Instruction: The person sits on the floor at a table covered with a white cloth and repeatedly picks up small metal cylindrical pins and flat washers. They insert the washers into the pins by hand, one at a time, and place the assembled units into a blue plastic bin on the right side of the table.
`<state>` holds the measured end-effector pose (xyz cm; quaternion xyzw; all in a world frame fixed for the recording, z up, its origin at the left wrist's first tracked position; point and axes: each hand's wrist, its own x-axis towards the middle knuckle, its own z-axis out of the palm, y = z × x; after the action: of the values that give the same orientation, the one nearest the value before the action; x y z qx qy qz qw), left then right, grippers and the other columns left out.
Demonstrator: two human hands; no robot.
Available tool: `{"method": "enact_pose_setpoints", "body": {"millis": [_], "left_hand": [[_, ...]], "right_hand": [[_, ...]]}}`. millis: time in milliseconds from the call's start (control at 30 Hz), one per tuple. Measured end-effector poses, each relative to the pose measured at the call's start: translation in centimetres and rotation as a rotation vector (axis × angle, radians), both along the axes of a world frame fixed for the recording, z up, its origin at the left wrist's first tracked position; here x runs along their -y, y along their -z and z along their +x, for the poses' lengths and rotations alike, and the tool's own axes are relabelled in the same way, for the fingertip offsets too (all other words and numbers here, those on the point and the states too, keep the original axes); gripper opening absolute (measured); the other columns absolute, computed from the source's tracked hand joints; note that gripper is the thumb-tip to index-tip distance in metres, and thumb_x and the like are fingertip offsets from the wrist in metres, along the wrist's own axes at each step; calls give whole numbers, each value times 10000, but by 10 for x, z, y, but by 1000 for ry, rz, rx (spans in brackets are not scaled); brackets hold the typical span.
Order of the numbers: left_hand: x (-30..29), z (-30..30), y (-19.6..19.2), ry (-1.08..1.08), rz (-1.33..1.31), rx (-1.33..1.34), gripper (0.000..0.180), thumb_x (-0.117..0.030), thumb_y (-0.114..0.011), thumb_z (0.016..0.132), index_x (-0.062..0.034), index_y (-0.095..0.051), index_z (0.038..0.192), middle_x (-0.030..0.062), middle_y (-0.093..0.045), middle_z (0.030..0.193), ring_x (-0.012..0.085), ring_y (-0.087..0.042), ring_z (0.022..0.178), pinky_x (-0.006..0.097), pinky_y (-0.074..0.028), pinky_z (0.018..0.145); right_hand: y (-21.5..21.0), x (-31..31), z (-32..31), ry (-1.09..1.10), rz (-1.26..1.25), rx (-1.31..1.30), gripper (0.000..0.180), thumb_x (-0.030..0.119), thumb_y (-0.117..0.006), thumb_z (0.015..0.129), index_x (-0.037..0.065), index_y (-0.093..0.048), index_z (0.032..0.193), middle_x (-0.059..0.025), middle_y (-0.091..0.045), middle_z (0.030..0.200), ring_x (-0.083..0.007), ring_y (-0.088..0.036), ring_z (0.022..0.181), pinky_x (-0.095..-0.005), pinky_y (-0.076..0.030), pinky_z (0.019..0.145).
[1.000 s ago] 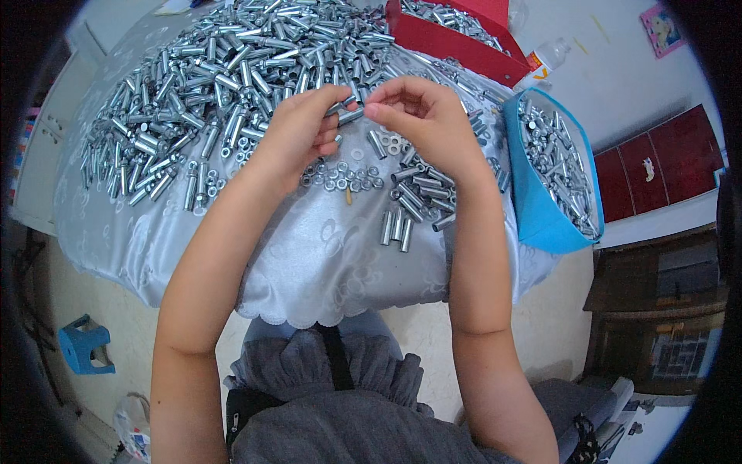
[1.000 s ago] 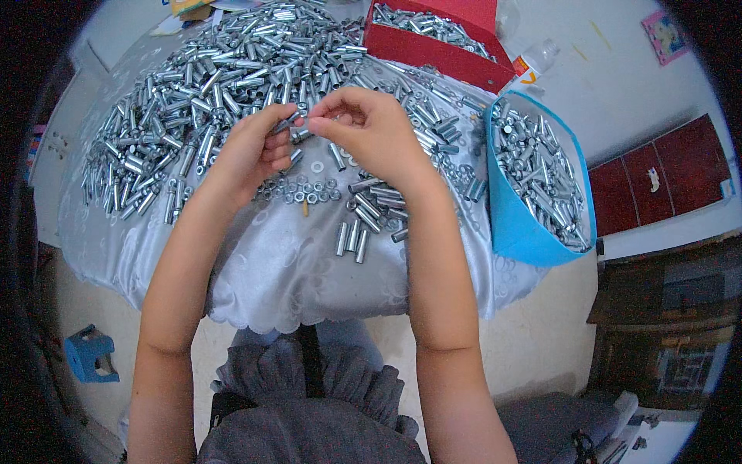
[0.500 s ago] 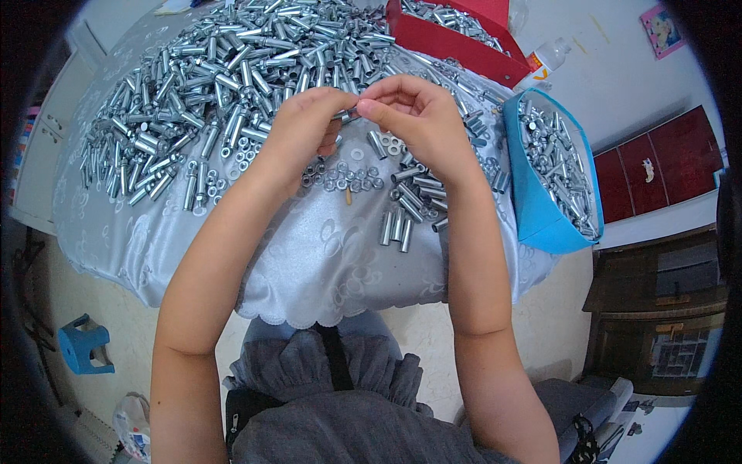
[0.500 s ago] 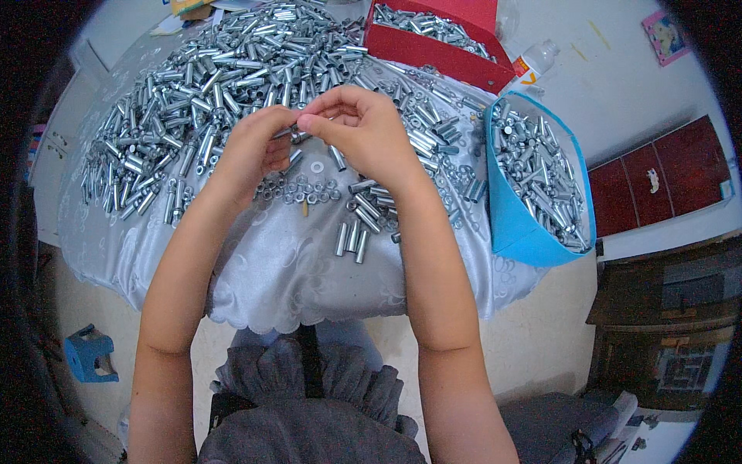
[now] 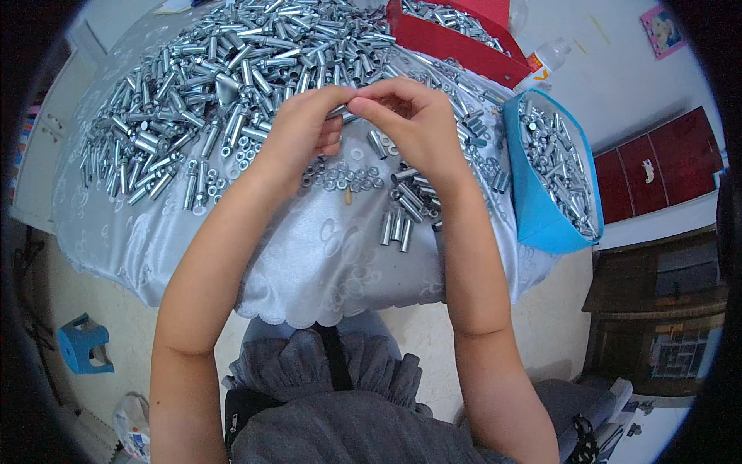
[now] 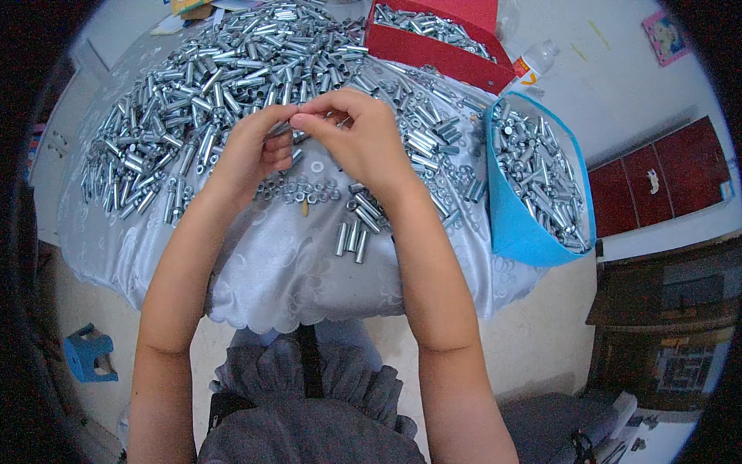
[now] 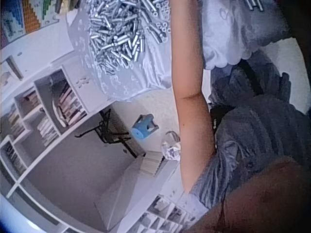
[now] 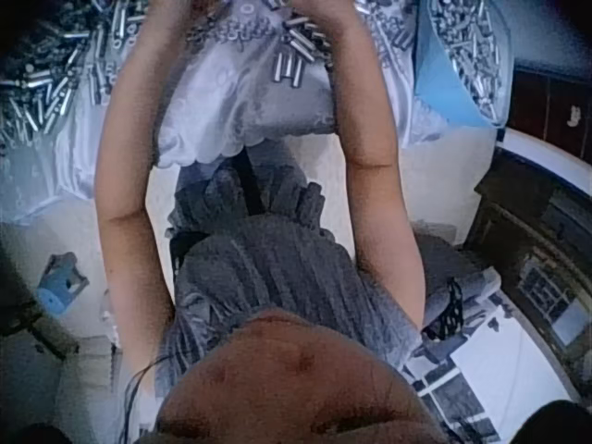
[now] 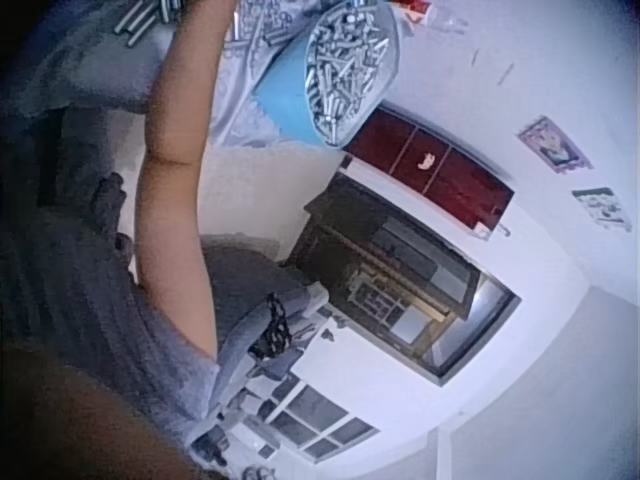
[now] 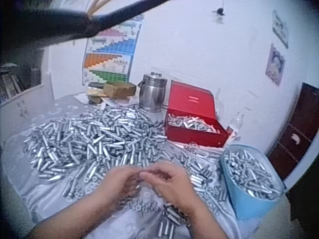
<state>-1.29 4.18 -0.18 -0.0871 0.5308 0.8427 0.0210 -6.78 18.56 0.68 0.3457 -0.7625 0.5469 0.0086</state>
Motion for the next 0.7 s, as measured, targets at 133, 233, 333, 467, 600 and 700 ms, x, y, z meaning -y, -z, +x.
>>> {"method": "enact_pose_setpoints", "body": {"millis": [133,233,333,467,600,700], "left_hand": [[3,-2,4,43,110,14,192,-230,-524,818,-96,-483,688,-81,-275,519,36,-242,443,207,-226,425],[4,-1,0,67,130,14,197,-241,-512,828,-71,-507,728,-80,-259,526,39,-241,449,210,-232,425],[4,-2,-1,28,71,0,218,-248,-500,836,-43,-519,764,-79,-250,528,41,-241,450,212,-238,425],[0,-4,-1,-36,26,41,226,-244,-496,835,-25,-520,784,-78,-254,522,41,-240,448,213,-242,428],[-1,-2,-2,-5,18,60,231,-248,-497,833,-21,-523,798,-79,-257,520,43,-236,443,214,-242,428],[0,-1,-2,-8,12,62,233,-249,-499,831,-19,-526,802,-79,-259,520,42,-234,441,212,-239,428]], "right_hand": [[3,3,0,-16,-74,55,174,152,-692,725,22,-661,837,-52,-619,772,-83,-538,651,-208,-432,590],[-3,-1,0,11,-70,92,185,181,-665,757,15,-658,841,-38,-621,763,-66,-535,666,-201,-431,603],[-4,-6,-9,199,43,90,203,211,-632,777,19,-660,839,-52,-619,754,-95,-550,679,-224,-441,627],[20,-14,-19,383,398,-175,193,215,-654,703,51,-673,802,-142,-617,741,-257,-594,685,-330,-465,635],[28,-16,-24,384,575,-268,163,199,-657,681,81,-679,792,-154,-622,778,-316,-597,757,-390,-470,680],[23,-17,-22,348,613,-228,162,205,-660,681,69,-676,768,-154,-621,793,-311,-597,759,-385,-471,688]]}}
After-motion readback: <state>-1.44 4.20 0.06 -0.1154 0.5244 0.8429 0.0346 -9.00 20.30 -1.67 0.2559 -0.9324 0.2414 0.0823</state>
